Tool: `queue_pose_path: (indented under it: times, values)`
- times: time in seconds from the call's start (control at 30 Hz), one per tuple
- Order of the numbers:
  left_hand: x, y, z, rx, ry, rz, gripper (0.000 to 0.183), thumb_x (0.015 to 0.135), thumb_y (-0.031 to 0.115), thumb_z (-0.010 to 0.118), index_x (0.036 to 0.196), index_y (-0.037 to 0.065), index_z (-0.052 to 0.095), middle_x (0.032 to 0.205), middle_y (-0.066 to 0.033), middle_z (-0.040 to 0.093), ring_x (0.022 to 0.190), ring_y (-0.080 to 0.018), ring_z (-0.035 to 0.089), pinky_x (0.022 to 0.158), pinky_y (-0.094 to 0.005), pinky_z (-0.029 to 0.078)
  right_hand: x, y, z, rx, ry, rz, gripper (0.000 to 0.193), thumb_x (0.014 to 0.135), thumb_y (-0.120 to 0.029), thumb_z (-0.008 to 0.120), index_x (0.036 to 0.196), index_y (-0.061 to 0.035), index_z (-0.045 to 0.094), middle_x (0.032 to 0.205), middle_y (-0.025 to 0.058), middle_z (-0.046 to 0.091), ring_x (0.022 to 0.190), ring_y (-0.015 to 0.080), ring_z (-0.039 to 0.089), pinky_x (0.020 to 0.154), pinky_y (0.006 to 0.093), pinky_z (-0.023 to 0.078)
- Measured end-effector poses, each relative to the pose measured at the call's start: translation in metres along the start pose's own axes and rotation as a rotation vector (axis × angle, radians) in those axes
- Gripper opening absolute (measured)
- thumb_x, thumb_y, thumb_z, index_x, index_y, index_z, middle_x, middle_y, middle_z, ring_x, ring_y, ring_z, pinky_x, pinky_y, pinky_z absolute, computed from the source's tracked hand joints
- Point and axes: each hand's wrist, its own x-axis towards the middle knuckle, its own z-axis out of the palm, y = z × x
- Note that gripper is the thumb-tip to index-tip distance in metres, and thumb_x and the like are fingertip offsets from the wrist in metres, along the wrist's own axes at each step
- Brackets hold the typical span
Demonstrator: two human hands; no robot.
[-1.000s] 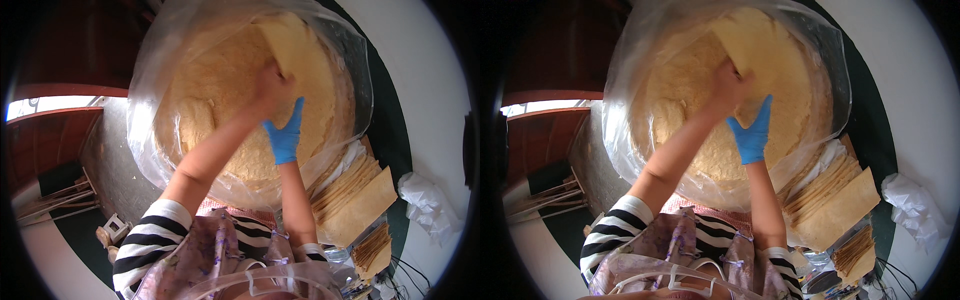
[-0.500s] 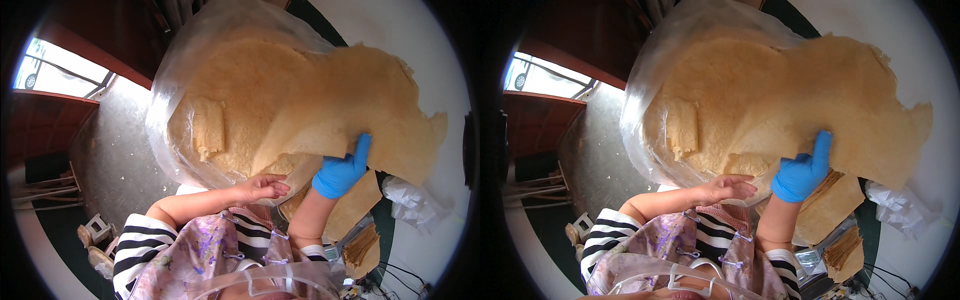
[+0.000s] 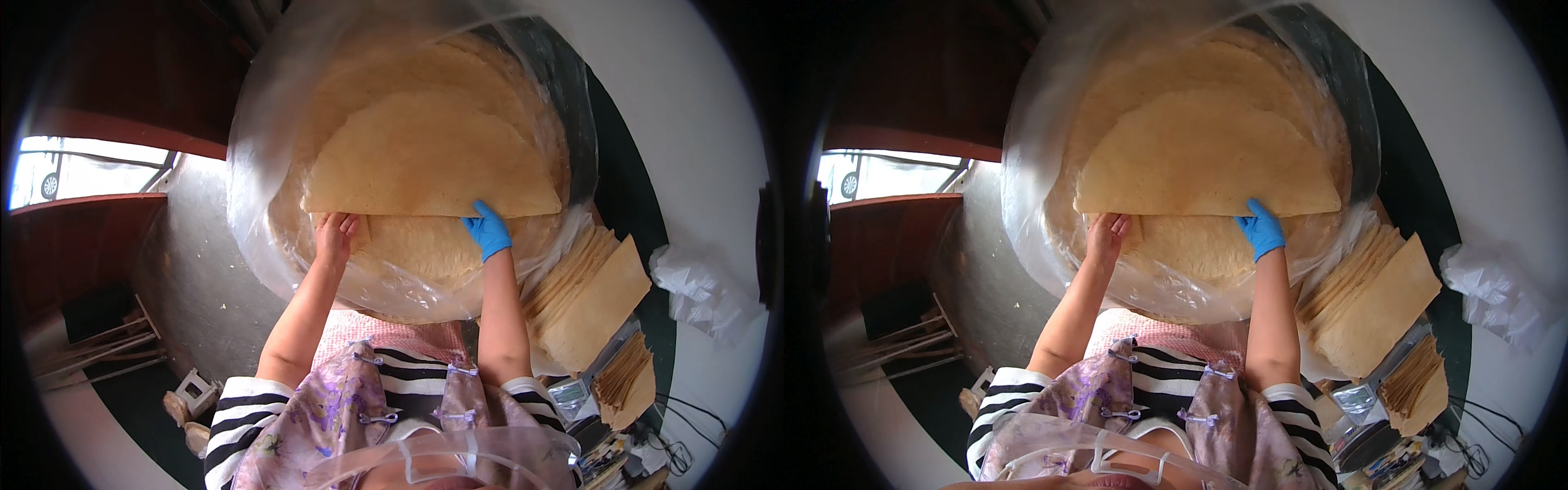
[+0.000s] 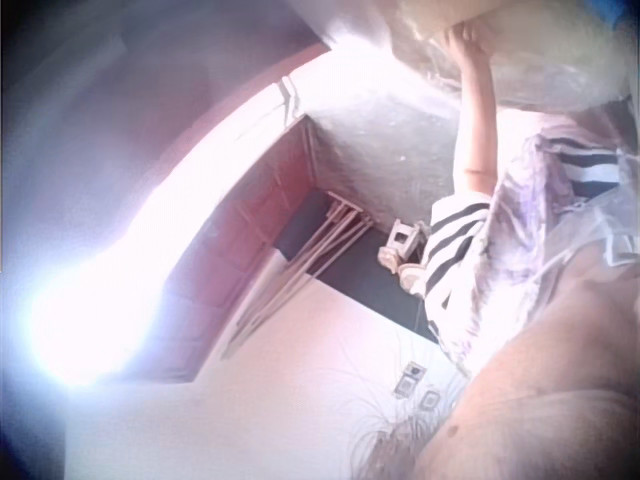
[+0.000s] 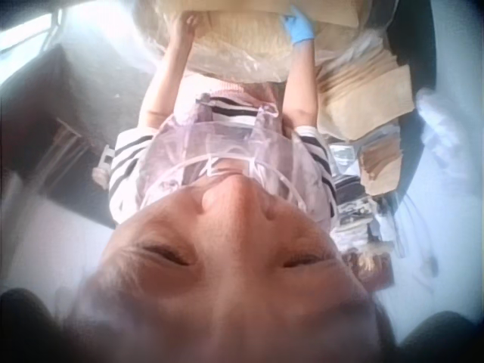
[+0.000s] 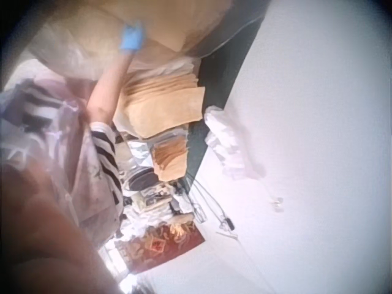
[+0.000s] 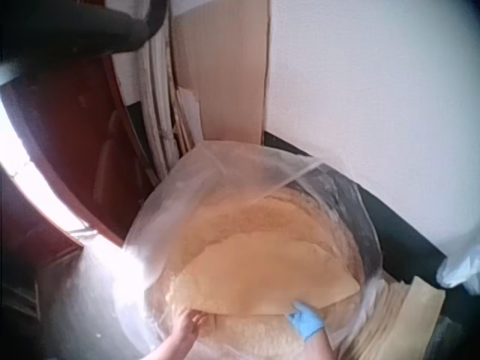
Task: The person repeatedly picks thin, flat, beige sheets from a large plastic bag, folds them, and stacks them on a digital scale. The person occasionally adjusts the stack and places additional sheets on top.
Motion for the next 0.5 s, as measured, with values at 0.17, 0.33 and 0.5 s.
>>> queue_pose_path:
  times: [0.17, 0.33, 0.5]
  values:
    - [0.003, 0.003, 0.006, 0.006, -0.074, 0.091, 0.021, 0.087, 0.012, 0.063, 0.105, 0.006, 0.055, 0.098, -0.0058, 0.062, 0.085, -0.0152, 0.061, 0.069, -0.0281, 0.052, -0.039, -0.007, -0.015, -0.542, -0.060, 0.233, 0.039, 0.084, -0.017, 0.069, 0.116, 0.0010, 0.055, 0.094, 0.0196, 0.066, 0.084, 0.0274, 0.066, 0.067, 0.0283, 0.056]
    - [-0.011, -0.001, 0.036, 0.196, -0.036, 0.492, 0.018, 0.086, 0.009, 0.064, 0.101, 0.005, 0.056, 0.097, -0.0041, 0.061, 0.087, -0.0128, 0.060, 0.070, -0.0273, 0.051, -0.074, 0.063, 0.059, -1.214, -0.284, -0.911, 0.065, 0.076, -0.016, 0.074, 0.133, -0.0035, 0.045, 0.129, 0.0164, 0.053, 0.117, 0.0290, 0.053, 0.096, 0.0346, 0.044]
    - [-0.055, -0.031, 0.068, 0.854, -0.438, 0.898, 0.022, 0.080, 0.001, 0.068, 0.100, 0.002, 0.060, 0.115, -0.0149, 0.058, 0.100, -0.0191, 0.060, 0.075, -0.0289, 0.052, -0.009, 0.142, 0.088, -0.457, -0.536, -0.560, 0.071, 0.084, -0.009, 0.065, 0.143, -0.0048, 0.026, 0.142, 0.0112, 0.038, 0.129, 0.0253, 0.040, 0.104, 0.0353, 0.037]
